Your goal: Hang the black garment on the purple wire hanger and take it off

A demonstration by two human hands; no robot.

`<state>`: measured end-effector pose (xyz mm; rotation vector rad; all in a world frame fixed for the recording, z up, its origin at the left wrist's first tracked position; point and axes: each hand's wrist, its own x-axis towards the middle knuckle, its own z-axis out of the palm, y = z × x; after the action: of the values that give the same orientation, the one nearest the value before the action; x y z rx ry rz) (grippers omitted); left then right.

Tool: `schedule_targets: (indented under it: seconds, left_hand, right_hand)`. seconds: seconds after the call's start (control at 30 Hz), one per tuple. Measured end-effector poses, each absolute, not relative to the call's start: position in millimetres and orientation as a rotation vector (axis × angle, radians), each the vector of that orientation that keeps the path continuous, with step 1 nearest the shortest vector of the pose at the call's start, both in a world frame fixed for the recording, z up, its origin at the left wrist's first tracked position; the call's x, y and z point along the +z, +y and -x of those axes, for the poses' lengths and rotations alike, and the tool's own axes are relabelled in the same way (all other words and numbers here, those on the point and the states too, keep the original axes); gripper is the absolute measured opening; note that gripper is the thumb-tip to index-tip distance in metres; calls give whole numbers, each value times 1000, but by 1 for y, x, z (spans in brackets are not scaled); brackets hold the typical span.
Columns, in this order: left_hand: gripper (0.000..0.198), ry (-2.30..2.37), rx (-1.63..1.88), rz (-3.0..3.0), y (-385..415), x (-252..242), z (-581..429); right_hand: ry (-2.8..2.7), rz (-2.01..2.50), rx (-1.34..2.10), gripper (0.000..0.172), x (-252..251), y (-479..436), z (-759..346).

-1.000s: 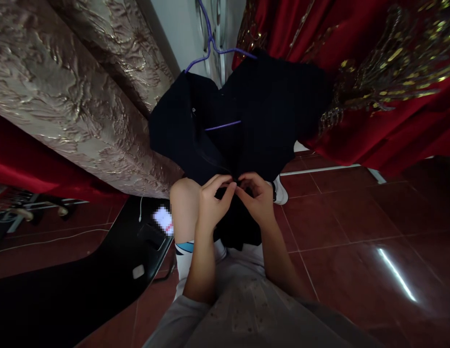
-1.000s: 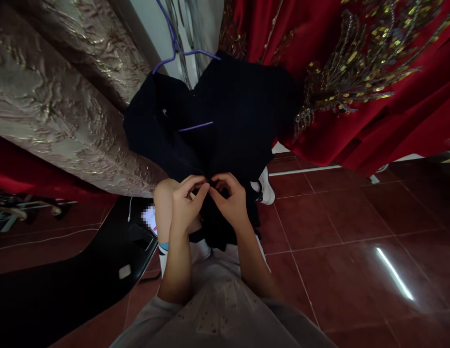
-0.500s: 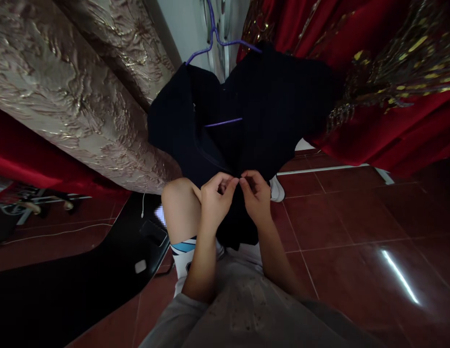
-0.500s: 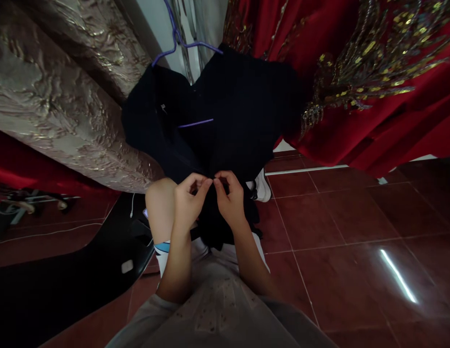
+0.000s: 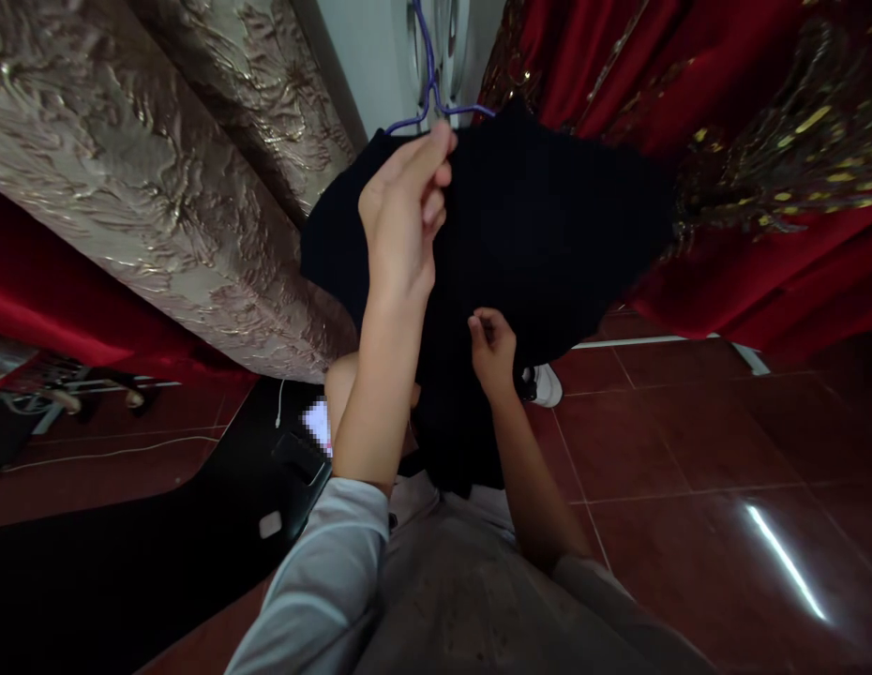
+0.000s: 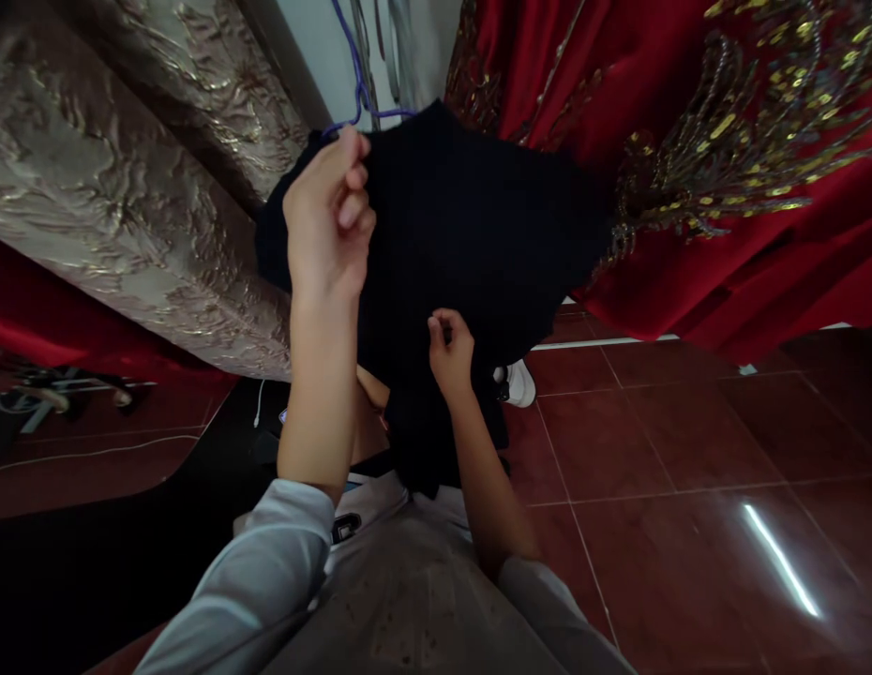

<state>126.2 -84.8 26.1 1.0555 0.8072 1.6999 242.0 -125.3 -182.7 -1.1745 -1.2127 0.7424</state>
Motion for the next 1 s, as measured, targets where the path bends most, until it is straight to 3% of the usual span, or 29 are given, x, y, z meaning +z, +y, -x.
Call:
schedule_targets:
  seconds: [0.1,0.27,0.37,0.57,0.83,1.0]
  left_hand:
    - [23,750,1781,-1223,-80,21,-131]
    - [29,913,1700,-1391,-95,-15,-131]
    - [23,994,1704,-1493,-98,-24,-126]
    - [26,1067,1800,-1527,-101,-25,-115]
    - [20,1095,1907,-1596,-88,-59,-123]
    - [16,1316,1521,-1826,-102,-112,-125]
  right_hand:
    - [-1308,1055,717,12,-151,-114,-248]
    - [-1371,732,595,41,-69,-112,-246]
    - [-1454,666,529,33,-37,-95,-244]
    - [-1662,628,474,14,-27,-65,-251]
    - [-1528,563,296,16,-19,-75,-242]
    - [-1172,350,192,14,18,-69,-270]
